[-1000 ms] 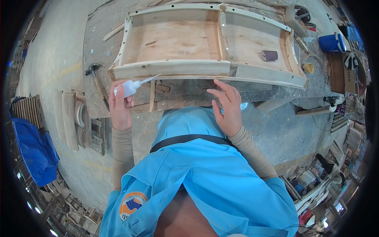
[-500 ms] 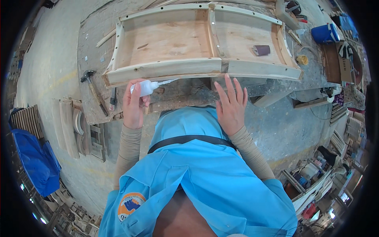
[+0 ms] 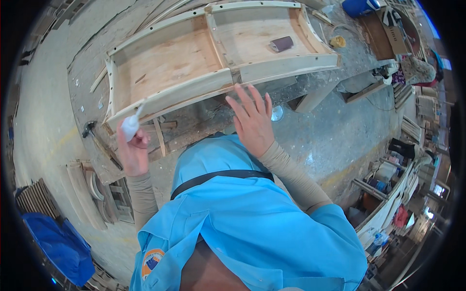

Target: The person assembles a wooden chair frame by applying glue to joints and inserting small wooden dowels. They use a utility knife to scrape excess glue and a hammer to tap the dowels into place. The person then lifts the assembled frame and places it on a workbench.

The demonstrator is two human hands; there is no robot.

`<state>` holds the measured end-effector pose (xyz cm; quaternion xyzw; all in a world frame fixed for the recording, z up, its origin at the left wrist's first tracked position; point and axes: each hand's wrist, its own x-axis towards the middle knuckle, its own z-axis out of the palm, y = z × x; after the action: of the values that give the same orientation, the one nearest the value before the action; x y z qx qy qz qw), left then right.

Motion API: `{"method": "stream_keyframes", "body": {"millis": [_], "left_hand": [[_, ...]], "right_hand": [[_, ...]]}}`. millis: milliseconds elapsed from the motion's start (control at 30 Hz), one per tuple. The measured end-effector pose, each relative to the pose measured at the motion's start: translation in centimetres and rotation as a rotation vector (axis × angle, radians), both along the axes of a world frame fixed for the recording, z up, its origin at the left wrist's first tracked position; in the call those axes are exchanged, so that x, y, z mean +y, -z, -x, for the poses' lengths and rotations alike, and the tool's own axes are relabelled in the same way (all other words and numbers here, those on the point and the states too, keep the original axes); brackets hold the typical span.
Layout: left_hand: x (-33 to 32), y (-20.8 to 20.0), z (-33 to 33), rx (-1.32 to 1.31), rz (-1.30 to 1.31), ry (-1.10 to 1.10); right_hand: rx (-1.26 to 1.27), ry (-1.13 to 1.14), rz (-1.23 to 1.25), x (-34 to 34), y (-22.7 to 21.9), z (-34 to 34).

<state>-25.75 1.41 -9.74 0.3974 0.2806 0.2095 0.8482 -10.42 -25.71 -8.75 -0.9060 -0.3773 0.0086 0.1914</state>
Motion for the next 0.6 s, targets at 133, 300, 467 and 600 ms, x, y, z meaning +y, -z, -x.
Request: {"method": "stream_keyframes", "body": {"millis": [133,300,467,600], "left_hand": [[4.7,0.2,1.2,-0.074,-0.235,-0.032],[10.8,0.2,2.9,0.037,-0.549,-0.170],[15.8,3.3,5.2,0.240,-0.807,-0.279],[18.5,6.1,6.7,0.431,-0.891,-0.209]], "right_hand": [[0.010,-0.016,-0.156,0.8,-0.6,1.7],[0.101,0.010,-0.196,1.6,-0.7,3.2],[0.138,0.049,-0.242,2.2,-0.8,3.9],[0.151,0.094,-0.253,2.2,-1.0,4.2]]}}
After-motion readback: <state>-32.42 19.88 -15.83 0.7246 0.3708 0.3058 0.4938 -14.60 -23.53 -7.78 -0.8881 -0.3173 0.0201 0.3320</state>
